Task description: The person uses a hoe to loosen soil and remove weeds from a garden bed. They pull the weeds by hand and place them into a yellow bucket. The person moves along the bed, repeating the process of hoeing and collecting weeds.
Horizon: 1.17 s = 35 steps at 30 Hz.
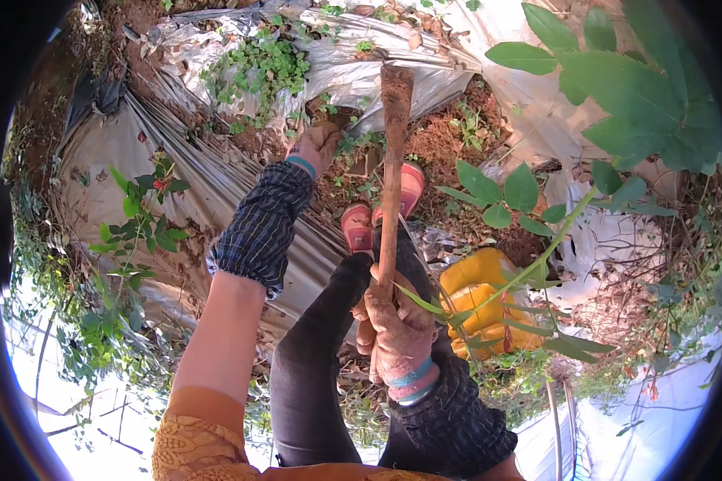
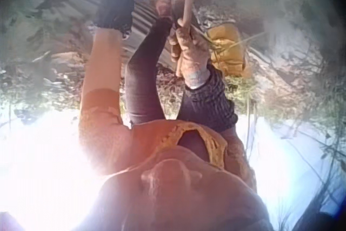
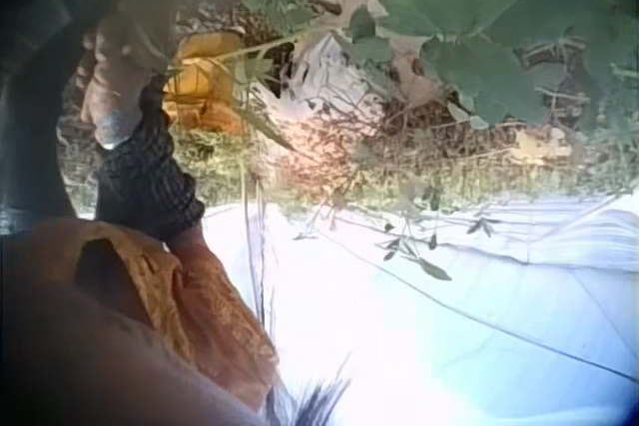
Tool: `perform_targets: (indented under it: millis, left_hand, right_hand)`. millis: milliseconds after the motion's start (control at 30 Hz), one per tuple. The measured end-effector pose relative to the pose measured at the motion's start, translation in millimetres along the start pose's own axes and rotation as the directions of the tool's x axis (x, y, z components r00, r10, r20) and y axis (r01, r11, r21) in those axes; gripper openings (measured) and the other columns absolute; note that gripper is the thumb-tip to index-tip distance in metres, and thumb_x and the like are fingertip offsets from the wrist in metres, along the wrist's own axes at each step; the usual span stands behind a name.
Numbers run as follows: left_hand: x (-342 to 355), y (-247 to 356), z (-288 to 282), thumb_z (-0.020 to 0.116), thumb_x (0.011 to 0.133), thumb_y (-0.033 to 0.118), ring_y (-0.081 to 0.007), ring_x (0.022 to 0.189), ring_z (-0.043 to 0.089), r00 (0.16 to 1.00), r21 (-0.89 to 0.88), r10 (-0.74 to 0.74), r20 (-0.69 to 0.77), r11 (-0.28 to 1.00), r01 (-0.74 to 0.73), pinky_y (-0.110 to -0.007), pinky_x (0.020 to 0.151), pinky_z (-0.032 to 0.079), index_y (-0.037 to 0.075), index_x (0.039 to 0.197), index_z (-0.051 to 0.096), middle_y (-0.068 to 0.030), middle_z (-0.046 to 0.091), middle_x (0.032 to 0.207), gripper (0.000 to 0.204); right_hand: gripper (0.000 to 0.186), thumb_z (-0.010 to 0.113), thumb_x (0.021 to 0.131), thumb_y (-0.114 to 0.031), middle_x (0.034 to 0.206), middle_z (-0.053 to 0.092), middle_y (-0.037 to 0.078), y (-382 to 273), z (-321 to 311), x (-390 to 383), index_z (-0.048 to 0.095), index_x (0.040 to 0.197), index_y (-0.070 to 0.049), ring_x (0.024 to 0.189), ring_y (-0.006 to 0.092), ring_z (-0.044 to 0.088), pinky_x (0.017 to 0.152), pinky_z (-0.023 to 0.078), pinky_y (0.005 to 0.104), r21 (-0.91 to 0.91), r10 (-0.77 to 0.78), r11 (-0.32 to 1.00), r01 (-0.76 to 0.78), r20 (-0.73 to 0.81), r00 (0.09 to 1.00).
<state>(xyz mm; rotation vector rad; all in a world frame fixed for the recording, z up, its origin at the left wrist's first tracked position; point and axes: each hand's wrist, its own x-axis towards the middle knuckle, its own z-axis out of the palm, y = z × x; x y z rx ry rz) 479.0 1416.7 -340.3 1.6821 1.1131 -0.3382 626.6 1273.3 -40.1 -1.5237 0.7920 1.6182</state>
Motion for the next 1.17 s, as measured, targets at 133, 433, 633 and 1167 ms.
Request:
perform_targets:
  millis: [133,433,633,1167]
  left_hand:
    - [-11.4,-53.1,25.9,0.052,0.089,0.007,-0.0159,0.073,0.049,0.989,-0.474,-0.11,-0.104,0.879,0.048,-0.029,0.064,0.045,-0.004,0.102,0.055,-0.0096,0.054,0.088,0.017]
    - [-199.6,-198.0,-145.4,0.054,0.09,0.008,-0.0127,0.065,0.056,0.758,-0.184,-0.374,-0.534,0.927,0.328,-0.027,0.053,0.043,0.006,0.101,0.063,-0.0033,0.062,0.075,0.015]
    - [-168.1,-104.7,-215.6,0.059,0.089,0.017,-0.0101,0.072,0.055,0.519,-0.66,-0.634,-0.574,0.733,0.165,-0.024,0.063,0.045,0.004,0.117,0.06,-0.0004,0.062,0.081,0.03]
    - [127.0,-60.3,-94.3,0.049,0.089,0.055,-0.0351,0.141,0.02,0.891,0.508,-0.447,0.077,0.787,0.351,-0.032,0.111,0.03,0.024,0.15,0.015,-0.0109,0.011,0.156,0.077]
  right_hand:
    - [0.043,0.061,0.09,-0.018,0.075,0.058,0.003,-1.9,10.6,6.4,0.048,0.128,-0.004,0.051,0.0103,0.052,0.044,0.043,0.0259,-0.02,0.014,1.0,-0.014,-0.007,1.0]
    - [0.039,0.062,0.089,-0.02,0.074,0.054,0.002,-6.6,28.3,16.2,0.049,0.123,-0.005,0.05,0.0077,0.05,0.042,0.042,0.0224,-0.1,0.013,0.995,-0.007,0.056,0.998]
    - [0.05,0.06,0.087,-0.01,0.077,0.053,0.001,4.3,37.9,0.7,0.041,0.133,-0.007,0.049,0.0084,0.048,0.043,0.043,0.0233,-0.065,0.034,0.997,-0.031,0.039,0.999]
    - [0.061,0.071,0.082,-0.025,0.076,0.058,0.006,-53.9,69.8,21.2,0.044,0.131,0.0,0.048,0.0102,0.051,0.041,0.042,0.0239,-0.085,-0.036,0.996,0.035,-0.013,0.999]
